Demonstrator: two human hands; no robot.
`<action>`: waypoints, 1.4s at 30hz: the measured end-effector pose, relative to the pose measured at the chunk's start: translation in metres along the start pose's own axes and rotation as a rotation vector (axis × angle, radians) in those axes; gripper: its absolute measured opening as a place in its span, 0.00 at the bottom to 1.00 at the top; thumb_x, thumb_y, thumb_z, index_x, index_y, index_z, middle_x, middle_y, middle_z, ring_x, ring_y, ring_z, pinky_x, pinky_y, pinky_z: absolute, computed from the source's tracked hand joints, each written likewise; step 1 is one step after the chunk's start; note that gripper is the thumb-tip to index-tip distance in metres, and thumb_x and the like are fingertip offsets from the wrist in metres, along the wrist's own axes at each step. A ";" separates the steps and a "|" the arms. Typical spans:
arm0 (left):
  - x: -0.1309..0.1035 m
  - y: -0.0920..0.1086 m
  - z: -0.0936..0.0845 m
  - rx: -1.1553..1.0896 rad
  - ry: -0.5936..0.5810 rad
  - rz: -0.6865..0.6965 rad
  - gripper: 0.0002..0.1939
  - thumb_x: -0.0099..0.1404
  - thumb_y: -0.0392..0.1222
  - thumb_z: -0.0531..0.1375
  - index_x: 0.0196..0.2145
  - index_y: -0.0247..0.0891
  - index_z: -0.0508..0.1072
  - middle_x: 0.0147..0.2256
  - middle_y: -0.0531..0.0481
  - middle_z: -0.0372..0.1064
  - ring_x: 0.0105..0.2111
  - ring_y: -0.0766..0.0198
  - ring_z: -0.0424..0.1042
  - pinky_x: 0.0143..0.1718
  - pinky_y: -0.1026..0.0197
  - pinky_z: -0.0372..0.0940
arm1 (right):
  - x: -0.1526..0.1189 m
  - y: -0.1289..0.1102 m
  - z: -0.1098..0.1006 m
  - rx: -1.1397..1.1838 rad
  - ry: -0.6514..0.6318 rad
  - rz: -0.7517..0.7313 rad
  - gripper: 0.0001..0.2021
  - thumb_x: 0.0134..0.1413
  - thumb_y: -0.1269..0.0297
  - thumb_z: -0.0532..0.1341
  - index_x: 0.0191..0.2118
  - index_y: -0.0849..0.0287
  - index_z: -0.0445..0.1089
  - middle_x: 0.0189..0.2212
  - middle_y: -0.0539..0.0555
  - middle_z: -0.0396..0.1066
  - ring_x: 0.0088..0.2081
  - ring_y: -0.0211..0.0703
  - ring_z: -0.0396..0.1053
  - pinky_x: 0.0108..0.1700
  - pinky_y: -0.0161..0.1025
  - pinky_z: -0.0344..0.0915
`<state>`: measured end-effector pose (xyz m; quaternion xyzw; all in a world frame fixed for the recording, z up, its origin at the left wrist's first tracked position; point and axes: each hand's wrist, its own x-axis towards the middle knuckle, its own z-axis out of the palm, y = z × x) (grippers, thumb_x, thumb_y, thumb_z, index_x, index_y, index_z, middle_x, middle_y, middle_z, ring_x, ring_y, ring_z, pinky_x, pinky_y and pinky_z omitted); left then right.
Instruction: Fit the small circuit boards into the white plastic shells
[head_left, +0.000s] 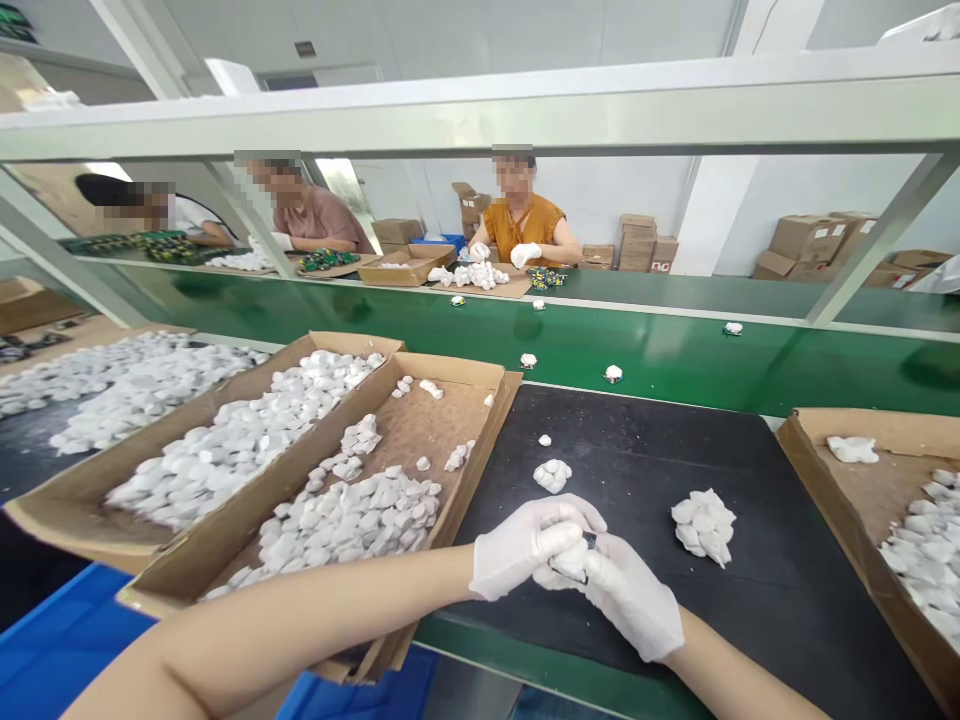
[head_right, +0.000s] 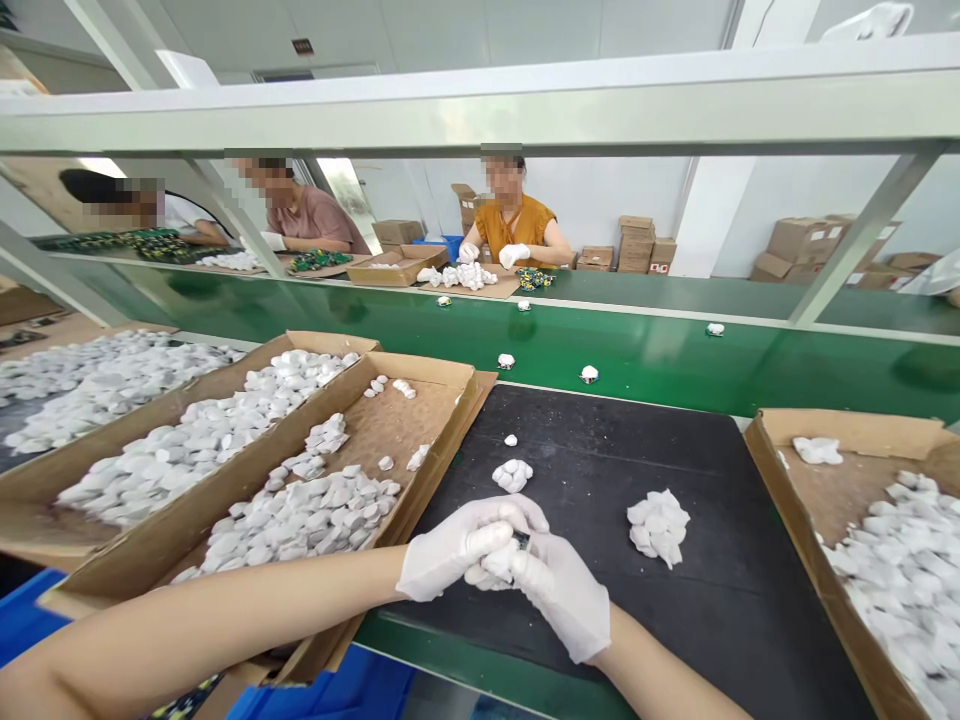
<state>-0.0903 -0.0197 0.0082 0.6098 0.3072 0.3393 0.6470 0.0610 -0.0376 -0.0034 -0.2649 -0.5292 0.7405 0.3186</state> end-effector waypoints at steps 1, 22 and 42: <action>0.000 -0.001 0.000 0.014 0.004 0.005 0.24 0.59 0.61 0.53 0.31 0.34 0.69 0.42 0.43 0.66 0.33 0.64 0.67 0.32 0.62 0.64 | 0.000 -0.001 0.001 0.047 0.002 -0.008 0.21 0.49 0.46 0.58 0.30 0.63 0.72 0.28 0.55 0.69 0.35 0.45 0.66 0.43 0.47 0.61; 0.002 -0.003 -0.003 1.047 0.044 0.472 0.09 0.52 0.42 0.60 0.33 0.40 0.72 0.28 0.49 0.69 0.32 0.58 0.69 0.38 0.56 0.61 | 0.002 0.006 -0.016 -0.076 0.153 0.053 0.18 0.45 0.51 0.63 0.22 0.63 0.66 0.21 0.50 0.63 0.27 0.37 0.58 0.33 0.38 0.55; 0.001 -0.002 -0.012 0.904 0.014 0.495 0.24 0.68 0.53 0.40 0.48 0.36 0.64 0.46 0.39 0.66 0.47 0.53 0.64 0.51 0.50 0.56 | 0.002 0.000 -0.010 0.380 0.092 0.119 0.13 0.46 0.57 0.64 0.23 0.61 0.65 0.23 0.48 0.56 0.27 0.35 0.53 0.31 0.36 0.53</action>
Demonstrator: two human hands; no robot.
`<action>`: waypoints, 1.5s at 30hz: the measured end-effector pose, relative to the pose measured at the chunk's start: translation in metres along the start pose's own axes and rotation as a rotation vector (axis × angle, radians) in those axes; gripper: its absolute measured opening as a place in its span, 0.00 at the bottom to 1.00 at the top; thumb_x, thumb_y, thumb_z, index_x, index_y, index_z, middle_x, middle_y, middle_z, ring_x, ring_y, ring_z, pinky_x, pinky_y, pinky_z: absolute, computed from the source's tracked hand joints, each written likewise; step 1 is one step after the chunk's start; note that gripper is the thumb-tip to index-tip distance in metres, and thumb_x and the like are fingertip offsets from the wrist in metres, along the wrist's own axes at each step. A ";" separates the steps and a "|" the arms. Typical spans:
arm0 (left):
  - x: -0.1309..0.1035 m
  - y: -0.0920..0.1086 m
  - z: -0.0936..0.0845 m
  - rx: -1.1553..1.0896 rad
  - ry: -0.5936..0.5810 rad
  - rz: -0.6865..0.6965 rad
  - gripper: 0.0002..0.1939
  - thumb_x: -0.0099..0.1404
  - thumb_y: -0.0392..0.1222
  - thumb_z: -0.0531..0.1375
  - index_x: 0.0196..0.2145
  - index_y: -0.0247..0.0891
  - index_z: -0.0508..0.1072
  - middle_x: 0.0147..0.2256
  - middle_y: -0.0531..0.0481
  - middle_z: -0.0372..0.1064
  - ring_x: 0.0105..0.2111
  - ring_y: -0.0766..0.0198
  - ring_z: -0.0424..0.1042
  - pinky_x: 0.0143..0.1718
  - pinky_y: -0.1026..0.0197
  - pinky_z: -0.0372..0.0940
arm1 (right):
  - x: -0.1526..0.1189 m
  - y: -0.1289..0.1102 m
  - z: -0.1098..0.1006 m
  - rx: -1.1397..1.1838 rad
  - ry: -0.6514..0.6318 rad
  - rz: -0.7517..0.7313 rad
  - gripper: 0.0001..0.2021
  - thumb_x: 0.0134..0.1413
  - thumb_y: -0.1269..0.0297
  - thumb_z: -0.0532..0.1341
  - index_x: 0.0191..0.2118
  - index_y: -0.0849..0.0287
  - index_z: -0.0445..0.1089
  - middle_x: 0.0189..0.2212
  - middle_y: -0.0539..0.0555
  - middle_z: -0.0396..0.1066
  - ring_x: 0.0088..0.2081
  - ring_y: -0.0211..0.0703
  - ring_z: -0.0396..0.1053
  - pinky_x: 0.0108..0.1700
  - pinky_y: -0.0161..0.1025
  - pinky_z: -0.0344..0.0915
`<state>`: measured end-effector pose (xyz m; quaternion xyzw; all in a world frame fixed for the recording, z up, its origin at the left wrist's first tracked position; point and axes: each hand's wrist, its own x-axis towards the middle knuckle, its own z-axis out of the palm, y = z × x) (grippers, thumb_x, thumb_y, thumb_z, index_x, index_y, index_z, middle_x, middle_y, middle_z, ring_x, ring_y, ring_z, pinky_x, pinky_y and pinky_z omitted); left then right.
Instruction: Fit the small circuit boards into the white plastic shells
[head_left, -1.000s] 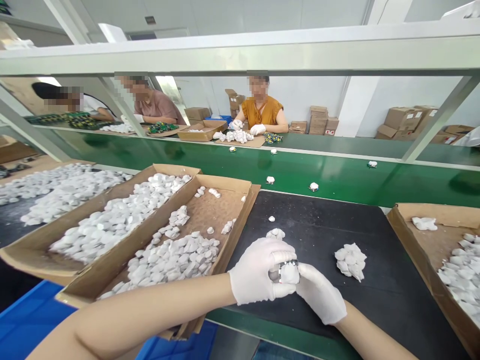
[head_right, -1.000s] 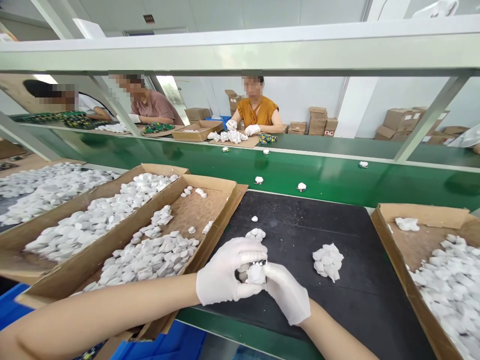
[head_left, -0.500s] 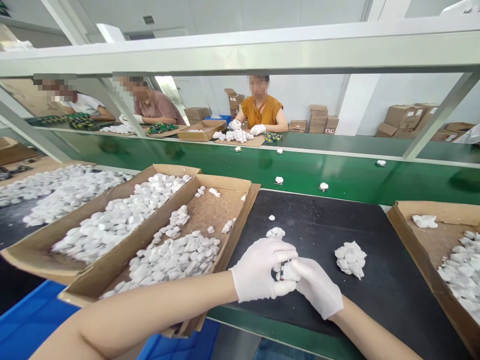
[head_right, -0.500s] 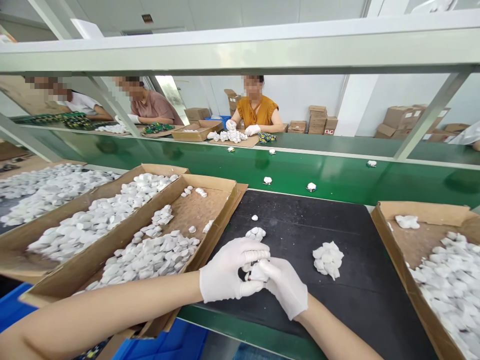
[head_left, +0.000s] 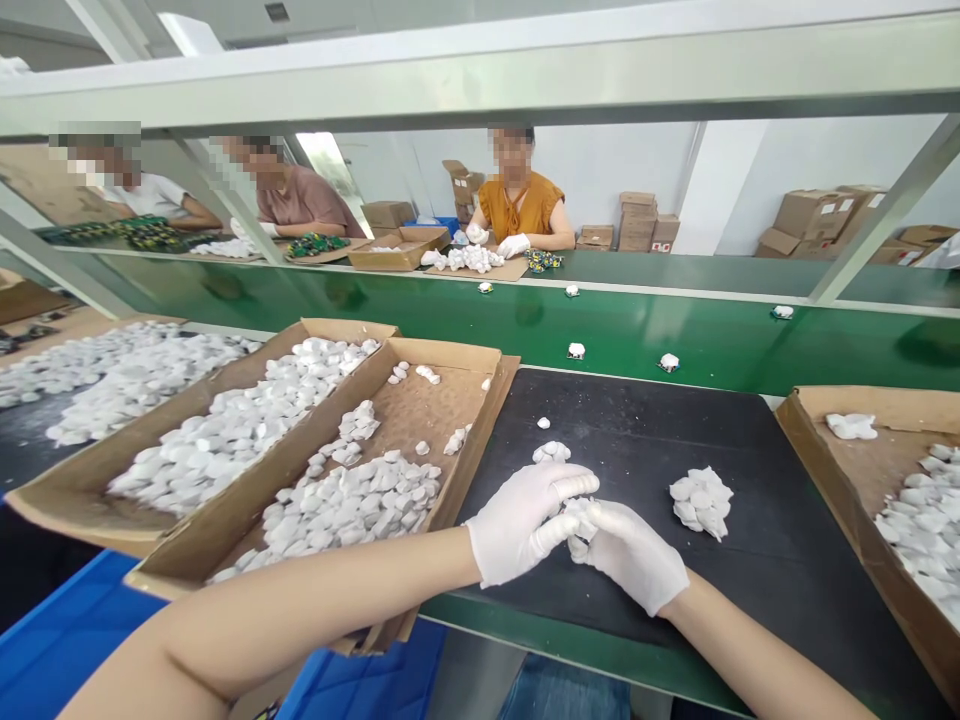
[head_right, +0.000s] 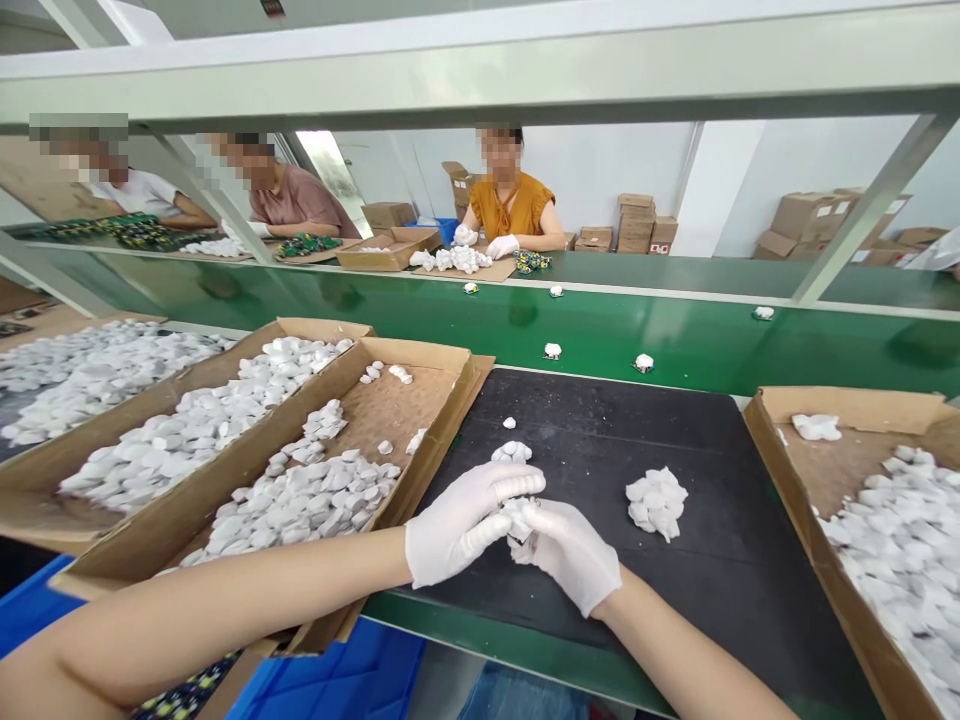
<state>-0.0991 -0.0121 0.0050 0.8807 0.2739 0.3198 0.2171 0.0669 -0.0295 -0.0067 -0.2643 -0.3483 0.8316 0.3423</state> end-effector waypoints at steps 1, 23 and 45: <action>-0.001 -0.001 0.001 0.005 0.028 0.002 0.24 0.68 0.54 0.41 0.50 0.36 0.63 0.47 0.38 0.65 0.49 0.53 0.64 0.51 0.50 0.56 | 0.000 0.000 -0.001 -0.007 0.017 -0.004 0.13 0.46 0.57 0.64 0.23 0.62 0.65 0.23 0.48 0.56 0.27 0.35 0.53 0.31 0.35 0.52; -0.002 -0.008 0.006 -0.058 0.091 0.039 0.28 0.54 0.44 0.63 0.51 0.37 0.61 0.42 0.42 0.70 0.47 0.52 0.67 0.51 0.47 0.57 | -0.001 -0.001 -0.002 -0.031 -0.010 -0.013 0.10 0.48 0.59 0.63 0.28 0.61 0.66 0.26 0.47 0.58 0.29 0.35 0.56 0.35 0.38 0.57; -0.003 0.000 0.002 -0.359 -0.127 -0.497 0.27 0.45 0.42 0.69 0.45 0.34 0.73 0.40 0.48 0.75 0.42 0.56 0.72 0.48 0.57 0.65 | 0.002 0.009 -0.006 -0.060 0.049 0.125 0.18 0.45 0.51 0.64 0.25 0.61 0.63 0.22 0.47 0.56 0.26 0.34 0.56 0.31 0.35 0.56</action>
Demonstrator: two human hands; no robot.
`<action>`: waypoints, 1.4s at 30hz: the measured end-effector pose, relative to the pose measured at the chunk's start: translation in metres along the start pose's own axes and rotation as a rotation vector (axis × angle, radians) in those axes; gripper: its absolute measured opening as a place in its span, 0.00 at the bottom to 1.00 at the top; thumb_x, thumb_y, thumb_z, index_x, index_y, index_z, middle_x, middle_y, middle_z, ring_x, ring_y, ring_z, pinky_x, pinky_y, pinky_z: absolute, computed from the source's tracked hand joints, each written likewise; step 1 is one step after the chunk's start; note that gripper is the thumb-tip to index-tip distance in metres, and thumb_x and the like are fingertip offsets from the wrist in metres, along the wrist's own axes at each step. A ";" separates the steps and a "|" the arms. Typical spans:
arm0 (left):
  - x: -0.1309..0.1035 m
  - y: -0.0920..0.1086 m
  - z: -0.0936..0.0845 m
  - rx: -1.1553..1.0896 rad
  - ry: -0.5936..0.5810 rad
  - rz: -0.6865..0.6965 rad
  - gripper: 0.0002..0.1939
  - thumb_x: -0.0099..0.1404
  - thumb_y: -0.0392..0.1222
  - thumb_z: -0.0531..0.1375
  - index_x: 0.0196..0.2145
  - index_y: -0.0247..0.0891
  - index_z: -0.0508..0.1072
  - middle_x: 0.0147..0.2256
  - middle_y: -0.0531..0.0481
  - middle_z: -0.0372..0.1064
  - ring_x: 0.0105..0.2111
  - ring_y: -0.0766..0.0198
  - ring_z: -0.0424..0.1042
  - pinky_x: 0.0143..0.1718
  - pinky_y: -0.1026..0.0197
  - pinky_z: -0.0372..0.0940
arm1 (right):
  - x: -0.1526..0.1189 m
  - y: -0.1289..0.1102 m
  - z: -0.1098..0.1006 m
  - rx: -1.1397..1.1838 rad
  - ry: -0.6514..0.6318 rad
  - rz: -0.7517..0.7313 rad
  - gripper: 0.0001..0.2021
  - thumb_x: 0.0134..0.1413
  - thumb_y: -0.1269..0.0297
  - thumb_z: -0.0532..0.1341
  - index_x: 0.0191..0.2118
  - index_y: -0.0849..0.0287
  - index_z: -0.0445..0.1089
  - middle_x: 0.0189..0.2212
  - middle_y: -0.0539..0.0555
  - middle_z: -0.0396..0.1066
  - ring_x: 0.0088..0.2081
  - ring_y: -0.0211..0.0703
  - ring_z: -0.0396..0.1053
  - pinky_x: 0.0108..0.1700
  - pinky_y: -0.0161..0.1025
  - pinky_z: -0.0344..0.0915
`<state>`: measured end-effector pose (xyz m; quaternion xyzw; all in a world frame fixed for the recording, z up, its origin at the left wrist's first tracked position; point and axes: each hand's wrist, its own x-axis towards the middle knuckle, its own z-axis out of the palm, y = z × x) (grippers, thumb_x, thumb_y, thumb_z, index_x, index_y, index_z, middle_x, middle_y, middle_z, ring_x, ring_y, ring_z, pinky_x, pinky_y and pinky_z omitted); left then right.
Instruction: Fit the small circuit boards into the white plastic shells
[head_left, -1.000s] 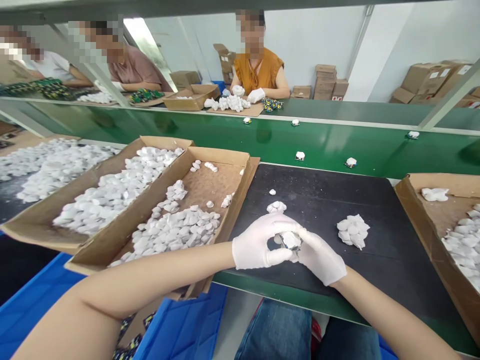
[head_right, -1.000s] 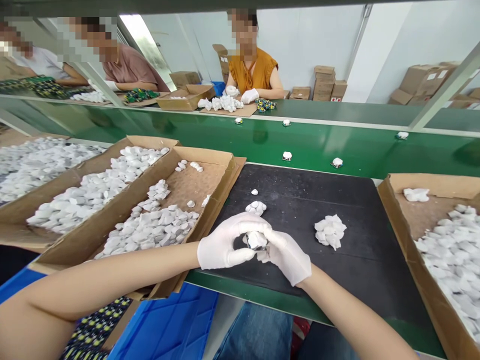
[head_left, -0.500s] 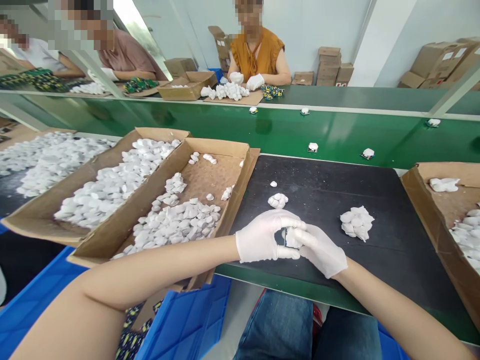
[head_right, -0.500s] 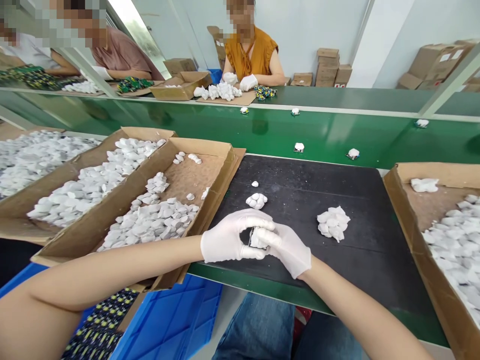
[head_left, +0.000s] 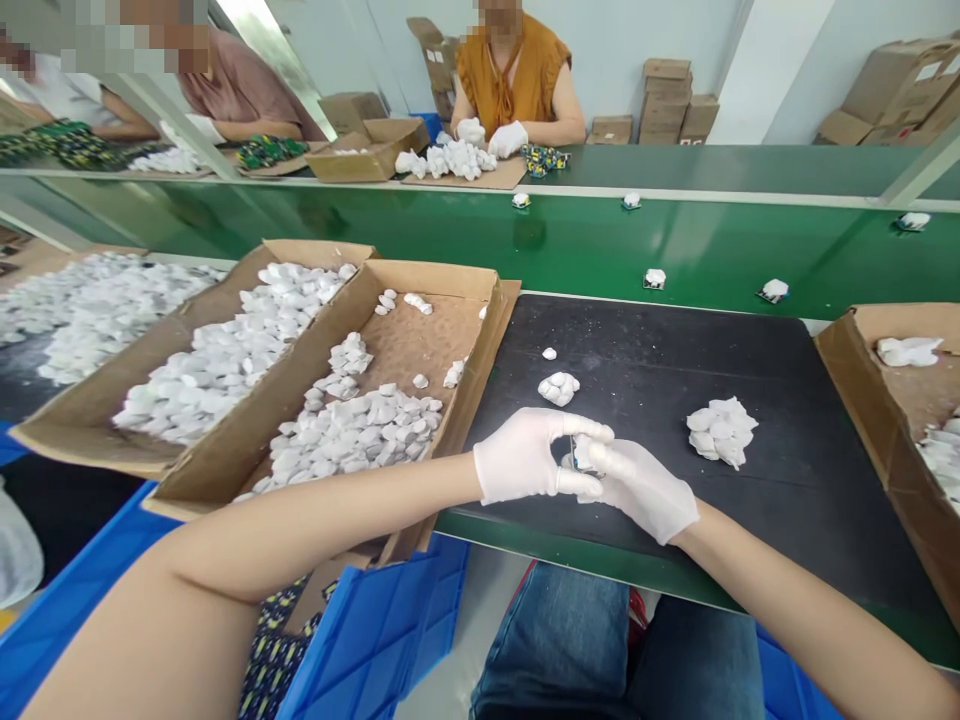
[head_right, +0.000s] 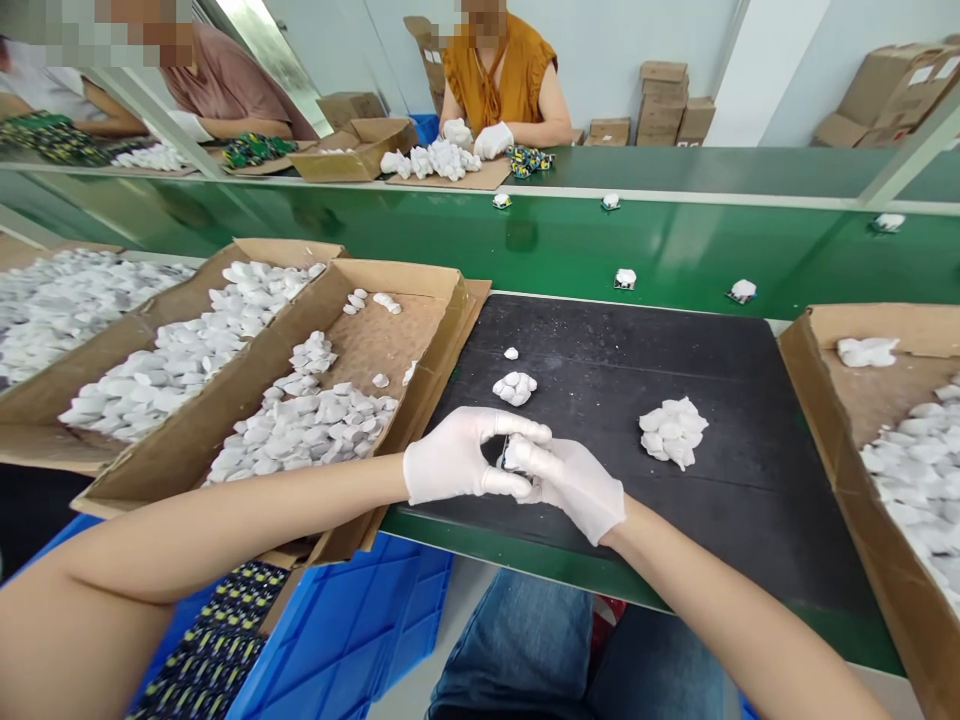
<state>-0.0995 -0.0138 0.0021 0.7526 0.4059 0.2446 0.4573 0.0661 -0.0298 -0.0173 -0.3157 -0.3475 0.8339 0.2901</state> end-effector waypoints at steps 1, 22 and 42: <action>-0.001 0.000 0.000 0.027 -0.004 0.022 0.28 0.45 0.43 0.70 0.45 0.35 0.73 0.42 0.48 0.74 0.44 0.56 0.72 0.49 0.58 0.64 | 0.000 0.000 0.000 -0.027 0.004 0.005 0.17 0.43 0.53 0.65 0.24 0.62 0.62 0.22 0.46 0.55 0.26 0.33 0.55 0.30 0.35 0.55; -0.005 -0.001 0.004 0.137 0.055 0.287 0.27 0.52 0.35 0.65 0.51 0.39 0.66 0.50 0.45 0.68 0.48 0.58 0.70 0.50 0.58 0.64 | -0.005 -0.009 0.002 -0.424 0.071 -0.302 0.14 0.54 0.54 0.56 0.26 0.61 0.65 0.27 0.51 0.66 0.32 0.41 0.63 0.37 0.40 0.60; -0.005 -0.004 0.004 0.100 0.005 0.308 0.31 0.52 0.34 0.65 0.54 0.39 0.64 0.54 0.45 0.64 0.53 0.59 0.65 0.54 0.60 0.62 | -0.008 -0.009 0.009 -0.434 0.130 -0.280 0.14 0.48 0.53 0.61 0.27 0.61 0.67 0.26 0.51 0.69 0.32 0.41 0.66 0.38 0.40 0.62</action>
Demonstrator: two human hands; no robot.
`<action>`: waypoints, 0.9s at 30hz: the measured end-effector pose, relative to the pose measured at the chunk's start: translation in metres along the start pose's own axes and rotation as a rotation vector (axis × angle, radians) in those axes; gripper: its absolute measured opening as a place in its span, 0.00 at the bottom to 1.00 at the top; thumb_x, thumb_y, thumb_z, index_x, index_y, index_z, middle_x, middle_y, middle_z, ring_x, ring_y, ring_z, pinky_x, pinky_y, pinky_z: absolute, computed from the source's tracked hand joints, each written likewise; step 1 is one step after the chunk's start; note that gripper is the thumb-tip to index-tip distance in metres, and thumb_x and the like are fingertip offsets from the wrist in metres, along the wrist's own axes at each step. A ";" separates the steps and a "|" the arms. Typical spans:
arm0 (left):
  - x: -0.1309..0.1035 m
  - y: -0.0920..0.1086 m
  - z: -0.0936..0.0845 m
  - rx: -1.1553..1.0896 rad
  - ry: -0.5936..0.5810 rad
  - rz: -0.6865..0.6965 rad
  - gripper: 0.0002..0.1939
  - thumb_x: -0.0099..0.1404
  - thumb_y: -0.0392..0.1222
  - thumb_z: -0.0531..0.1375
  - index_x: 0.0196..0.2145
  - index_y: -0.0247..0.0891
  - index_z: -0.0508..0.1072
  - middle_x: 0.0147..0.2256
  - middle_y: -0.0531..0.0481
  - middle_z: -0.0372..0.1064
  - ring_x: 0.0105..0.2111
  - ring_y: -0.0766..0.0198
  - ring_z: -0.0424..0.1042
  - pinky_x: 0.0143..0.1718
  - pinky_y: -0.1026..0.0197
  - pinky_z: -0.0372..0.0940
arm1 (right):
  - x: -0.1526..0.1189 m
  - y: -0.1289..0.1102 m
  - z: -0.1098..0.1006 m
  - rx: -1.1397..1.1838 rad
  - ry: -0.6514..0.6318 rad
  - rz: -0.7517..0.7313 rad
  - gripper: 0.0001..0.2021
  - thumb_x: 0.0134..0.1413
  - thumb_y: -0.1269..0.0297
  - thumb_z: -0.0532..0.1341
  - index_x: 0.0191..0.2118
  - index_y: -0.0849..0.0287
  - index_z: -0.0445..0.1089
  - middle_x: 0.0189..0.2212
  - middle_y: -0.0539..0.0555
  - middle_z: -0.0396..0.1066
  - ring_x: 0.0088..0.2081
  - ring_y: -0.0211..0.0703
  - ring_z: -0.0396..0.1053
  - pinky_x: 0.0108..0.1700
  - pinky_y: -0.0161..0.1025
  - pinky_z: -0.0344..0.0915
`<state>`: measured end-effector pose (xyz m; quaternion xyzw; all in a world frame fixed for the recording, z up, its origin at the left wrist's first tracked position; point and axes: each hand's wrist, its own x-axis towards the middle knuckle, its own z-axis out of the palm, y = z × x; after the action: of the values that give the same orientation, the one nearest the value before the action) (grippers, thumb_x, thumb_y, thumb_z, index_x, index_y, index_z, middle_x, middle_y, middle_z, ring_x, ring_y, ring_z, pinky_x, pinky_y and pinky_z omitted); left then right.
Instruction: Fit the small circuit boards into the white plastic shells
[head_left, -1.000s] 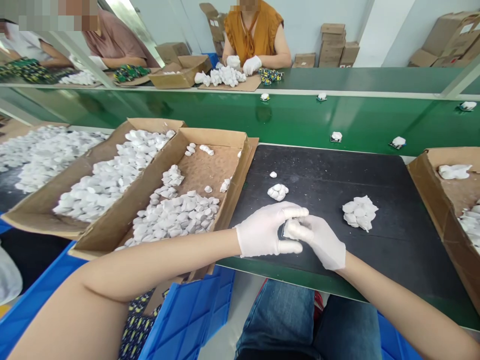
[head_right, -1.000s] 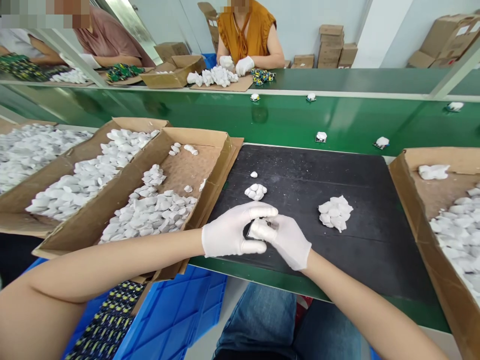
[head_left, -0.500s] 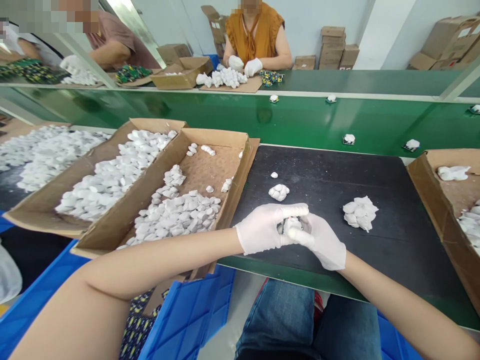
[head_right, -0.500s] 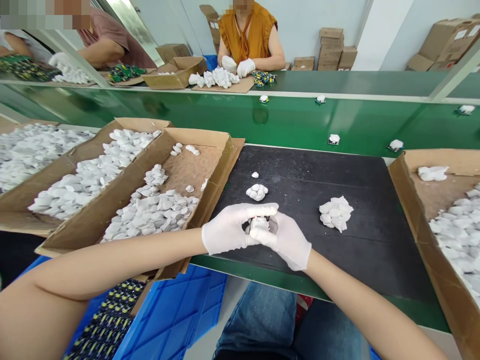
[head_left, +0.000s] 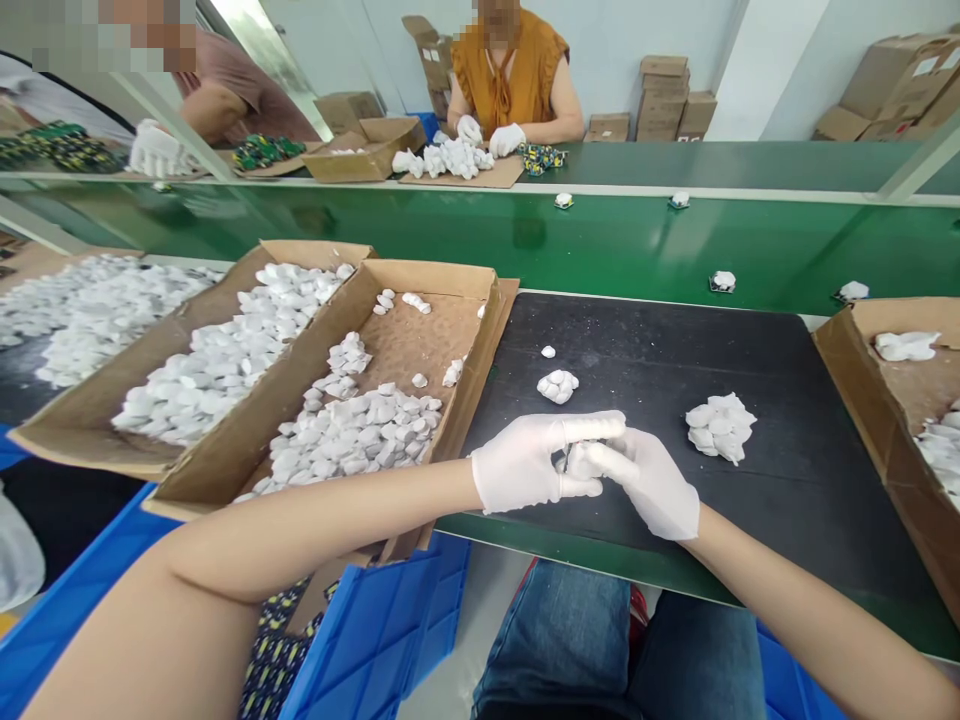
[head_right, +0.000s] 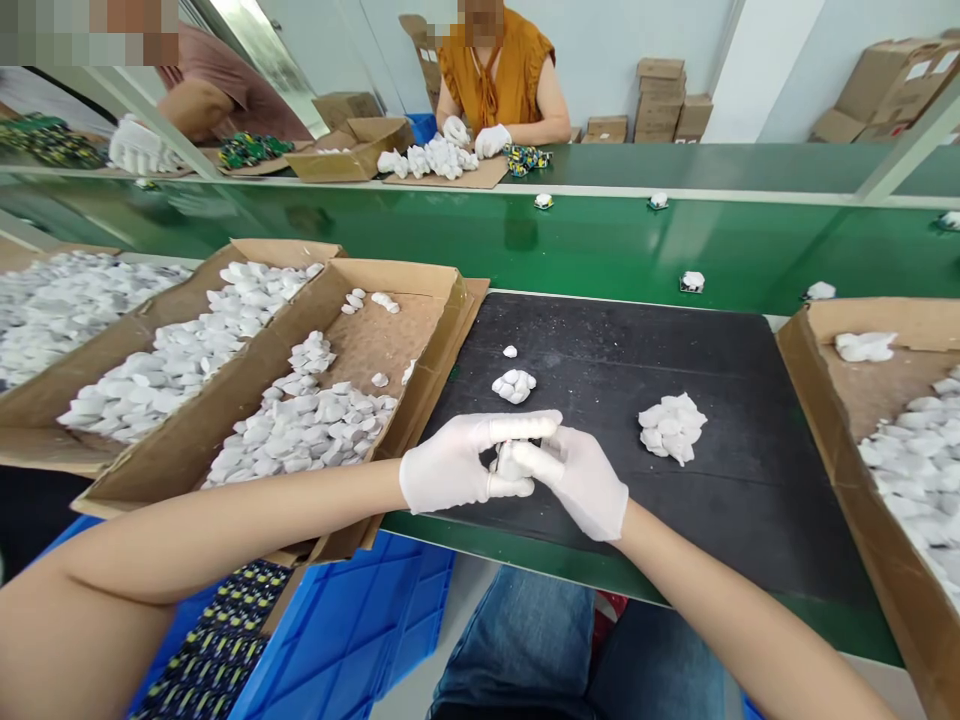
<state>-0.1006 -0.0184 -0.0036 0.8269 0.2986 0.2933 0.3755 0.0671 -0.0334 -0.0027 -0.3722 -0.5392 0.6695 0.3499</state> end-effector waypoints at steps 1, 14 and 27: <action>0.000 0.000 0.000 -0.006 -0.007 -0.002 0.32 0.52 0.33 0.65 0.55 0.40 0.64 0.54 0.46 0.64 0.53 0.59 0.65 0.55 0.59 0.61 | 0.000 -0.001 0.000 0.008 0.003 0.009 0.14 0.48 0.52 0.61 0.28 0.61 0.68 0.26 0.51 0.69 0.32 0.42 0.66 0.38 0.41 0.63; 0.002 -0.003 0.001 0.053 0.016 0.046 0.25 0.56 0.38 0.62 0.52 0.37 0.66 0.49 0.44 0.70 0.45 0.60 0.72 0.49 0.61 0.66 | 0.003 0.009 0.004 -0.164 0.105 0.022 0.16 0.41 0.52 0.65 0.28 0.59 0.63 0.25 0.49 0.64 0.30 0.40 0.62 0.32 0.37 0.61; 0.013 -0.008 0.007 0.080 0.101 0.053 0.28 0.52 0.38 0.65 0.52 0.40 0.65 0.51 0.46 0.66 0.51 0.57 0.66 0.54 0.56 0.60 | 0.003 0.001 -0.007 -0.233 0.094 -0.118 0.16 0.54 0.50 0.55 0.27 0.59 0.63 0.25 0.50 0.64 0.30 0.40 0.62 0.35 0.40 0.62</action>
<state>-0.0889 -0.0081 -0.0104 0.8331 0.3066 0.3324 0.3185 0.0720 -0.0274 -0.0053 -0.4088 -0.6172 0.5625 0.3681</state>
